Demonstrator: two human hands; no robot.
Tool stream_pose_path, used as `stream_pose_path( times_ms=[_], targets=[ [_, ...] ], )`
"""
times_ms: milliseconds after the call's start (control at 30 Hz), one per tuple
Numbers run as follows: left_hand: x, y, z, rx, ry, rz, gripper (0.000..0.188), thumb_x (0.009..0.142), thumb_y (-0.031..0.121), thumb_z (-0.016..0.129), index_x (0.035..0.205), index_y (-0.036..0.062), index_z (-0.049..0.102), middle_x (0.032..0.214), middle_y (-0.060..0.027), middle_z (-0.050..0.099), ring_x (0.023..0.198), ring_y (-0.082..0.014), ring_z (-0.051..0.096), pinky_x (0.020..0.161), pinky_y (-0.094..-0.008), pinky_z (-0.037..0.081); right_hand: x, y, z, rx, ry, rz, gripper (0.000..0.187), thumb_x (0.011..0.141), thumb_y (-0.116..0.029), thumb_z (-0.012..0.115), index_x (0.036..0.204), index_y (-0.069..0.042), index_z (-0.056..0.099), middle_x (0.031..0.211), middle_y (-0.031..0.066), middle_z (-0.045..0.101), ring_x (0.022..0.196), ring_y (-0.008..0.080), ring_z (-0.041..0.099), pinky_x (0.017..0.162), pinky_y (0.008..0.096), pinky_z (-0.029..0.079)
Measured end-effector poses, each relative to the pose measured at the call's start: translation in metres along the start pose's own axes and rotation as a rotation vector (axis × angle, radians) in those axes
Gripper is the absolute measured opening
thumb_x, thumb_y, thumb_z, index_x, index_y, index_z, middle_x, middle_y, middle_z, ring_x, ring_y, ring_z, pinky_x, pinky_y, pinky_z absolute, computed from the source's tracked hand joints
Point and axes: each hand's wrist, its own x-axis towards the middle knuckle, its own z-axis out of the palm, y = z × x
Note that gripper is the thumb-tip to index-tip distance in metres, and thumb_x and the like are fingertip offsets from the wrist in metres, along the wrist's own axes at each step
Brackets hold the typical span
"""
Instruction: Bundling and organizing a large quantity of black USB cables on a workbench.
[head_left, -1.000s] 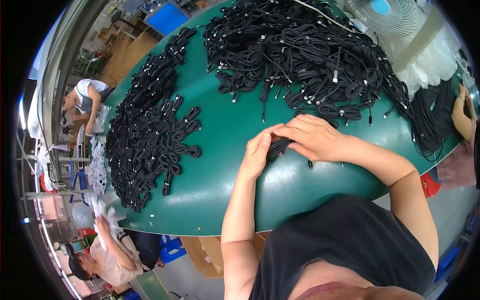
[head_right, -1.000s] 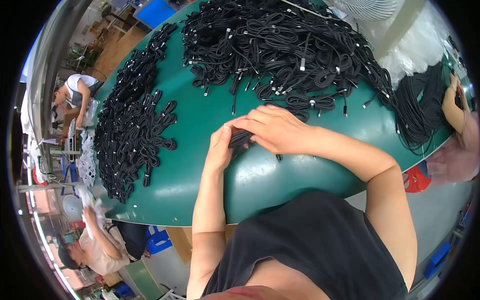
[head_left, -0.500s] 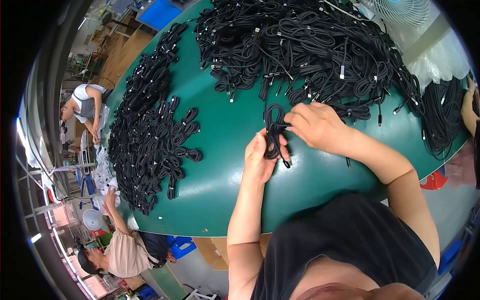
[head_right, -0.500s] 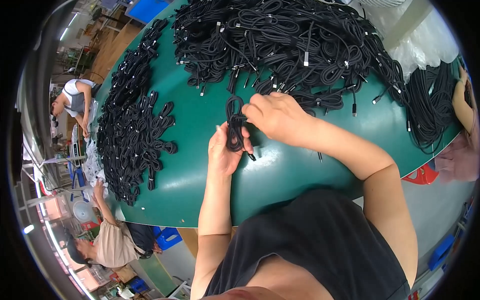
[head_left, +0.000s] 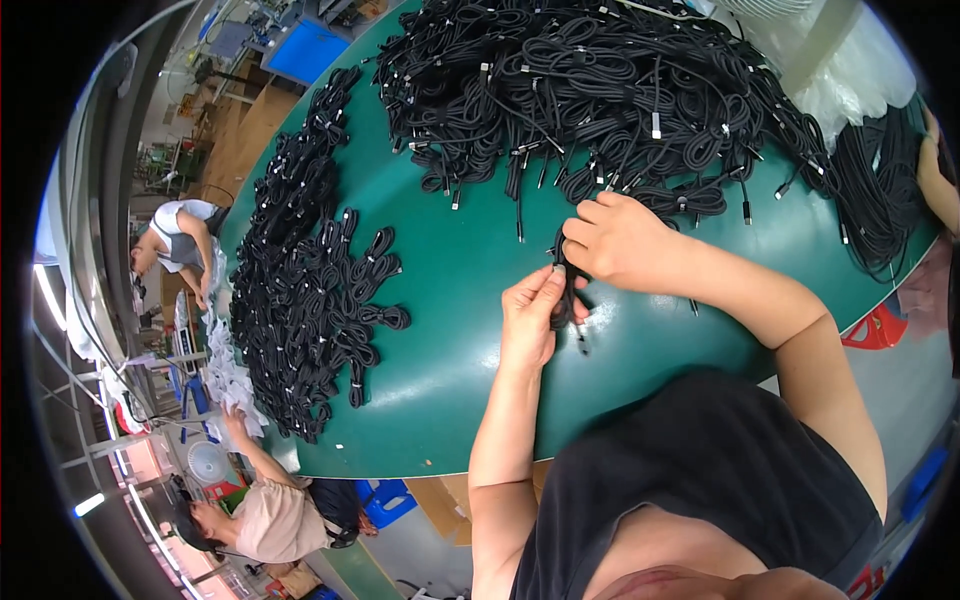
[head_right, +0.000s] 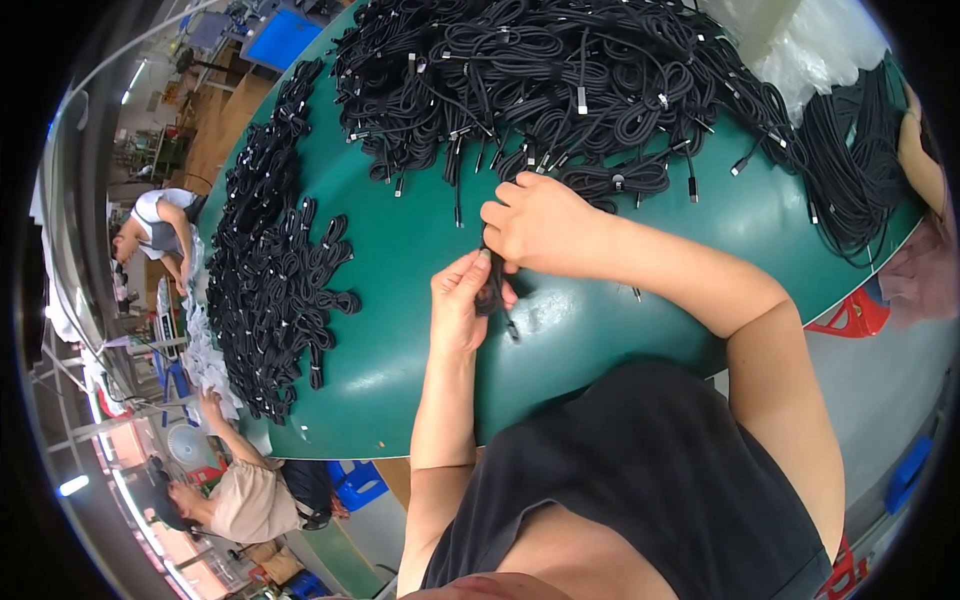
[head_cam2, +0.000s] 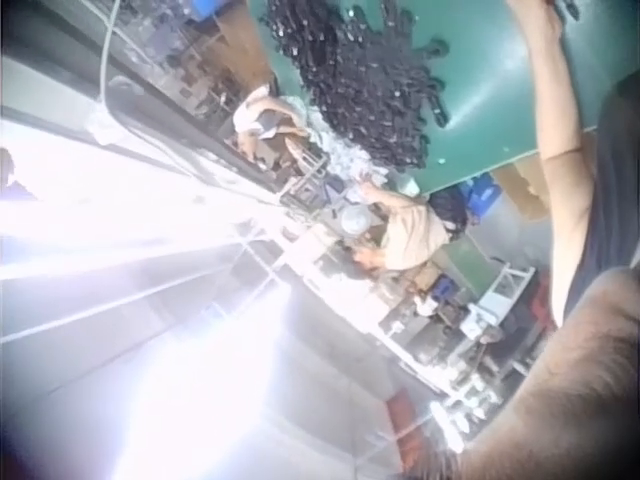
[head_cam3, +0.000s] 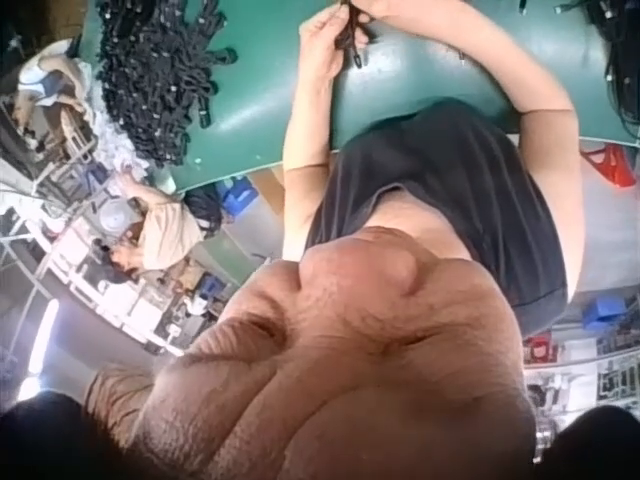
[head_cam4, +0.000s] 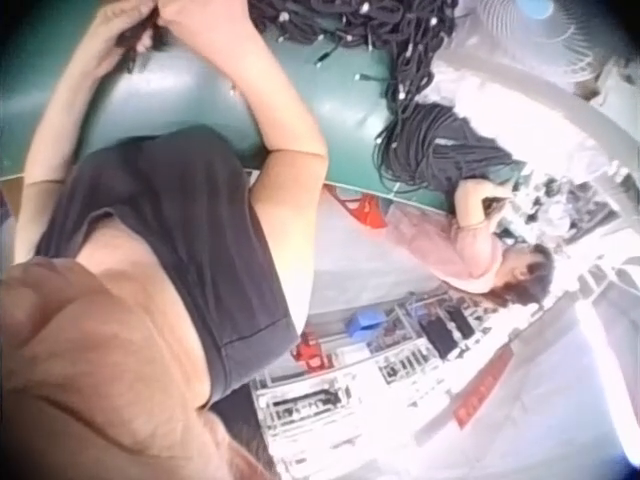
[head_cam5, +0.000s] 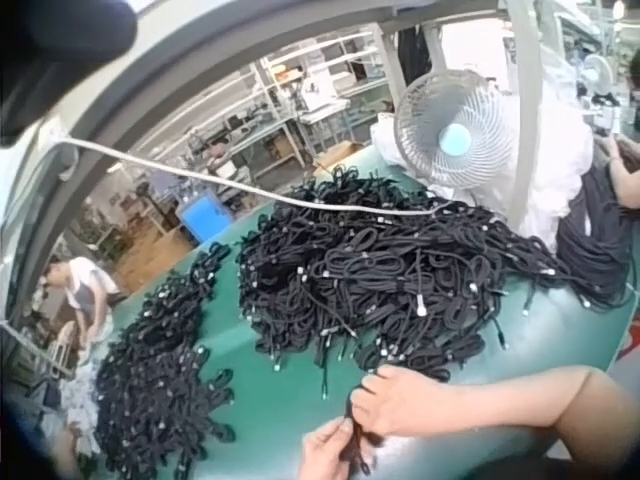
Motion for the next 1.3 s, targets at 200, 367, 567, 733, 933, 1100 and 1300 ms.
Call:
stream_pose_path(
  times_ms=[200,367,567,733,933,1100,1300],
  targets=[
    [0.002,-0.004,0.001,-0.096,0.002,-0.017,0.024,0.089,0.02,0.049,0.085,-0.0036,0.053,0.076,-0.0134,0.06,0.057,-0.0208,0.06,0.049,-0.0279,0.049,-0.003,0.007,0.005,0.085,-0.086,0.069,0.01,0.066,-0.017,0.062,0.07,-0.009,0.058,0.074,0.001,0.052,0.072,0.0174,0.053,0.063,0.0299,0.043],
    [0.006,-0.001,-0.003,-0.13,-0.004,0.021,0.019,0.09,0.017,0.047,0.086,-0.0011,0.05,0.074,-0.0123,0.059,0.059,-0.0222,0.061,0.052,-0.029,0.052,-0.005,0.025,-0.01,0.112,-0.012,0.135,0.012,0.07,-0.018,0.064,0.074,-0.008,0.059,0.079,0.0034,0.054,0.081,0.0198,0.054,0.067,0.0321,0.045],
    [0.003,-0.008,0.001,-0.104,-0.012,-0.057,0.017,0.09,0.016,0.047,0.086,-0.0008,0.049,0.074,-0.0127,0.059,0.06,-0.0223,0.061,0.052,-0.0297,0.052,-0.006,0.001,0.016,0.107,-0.033,0.022,0.011,0.063,-0.016,0.062,0.068,-0.008,0.059,0.076,0.0021,0.053,0.078,0.0183,0.053,0.067,0.031,0.044],
    [0.003,0.0,-0.004,-0.141,0.002,0.005,0.017,0.09,0.016,0.047,0.087,0.0,0.05,0.074,-0.0116,0.059,0.059,-0.0201,0.06,0.051,-0.0298,0.051,0.002,0.014,-0.003,0.166,0.112,0.151,0.01,0.065,-0.01,0.062,0.073,-0.005,0.059,0.075,0.0042,0.05,0.074,0.0201,0.051,0.066,0.0321,0.04],
    [0.001,-0.005,0.001,-0.033,0.024,-0.026,0.017,0.091,0.014,0.046,0.091,-0.0015,0.051,0.075,-0.0099,0.058,0.057,-0.0172,0.058,0.05,-0.0279,0.05,-0.001,0.0,0.014,-0.011,0.0,-0.028,0.01,0.059,-0.015,0.058,0.062,-0.005,0.058,0.07,0.0027,0.049,0.072,0.0178,0.049,0.064,0.0298,0.039],
    [0.002,0.0,-0.004,-0.058,0.061,0.002,0.017,0.091,0.014,0.046,0.089,-0.0014,0.051,0.074,-0.0098,0.058,0.054,-0.0165,0.057,0.048,-0.0277,0.049,0.001,0.006,-0.005,0.103,0.028,0.071,0.011,0.064,-0.011,0.062,0.071,-0.004,0.059,0.073,0.0038,0.05,0.073,0.0191,0.05,0.065,0.0298,0.041],
    [0.001,0.001,0.0,-0.062,0.052,0.003,0.018,0.091,0.015,0.046,0.091,-0.0021,0.051,0.074,-0.0103,0.058,0.056,-0.0171,0.058,0.05,-0.0283,0.05,0.001,0.011,-0.006,0.212,0.065,0.099,0.01,0.066,-0.006,0.064,0.073,-0.002,0.057,0.074,0.0061,0.048,0.074,0.0212,0.05,0.066,0.0314,0.042]
  ],
)
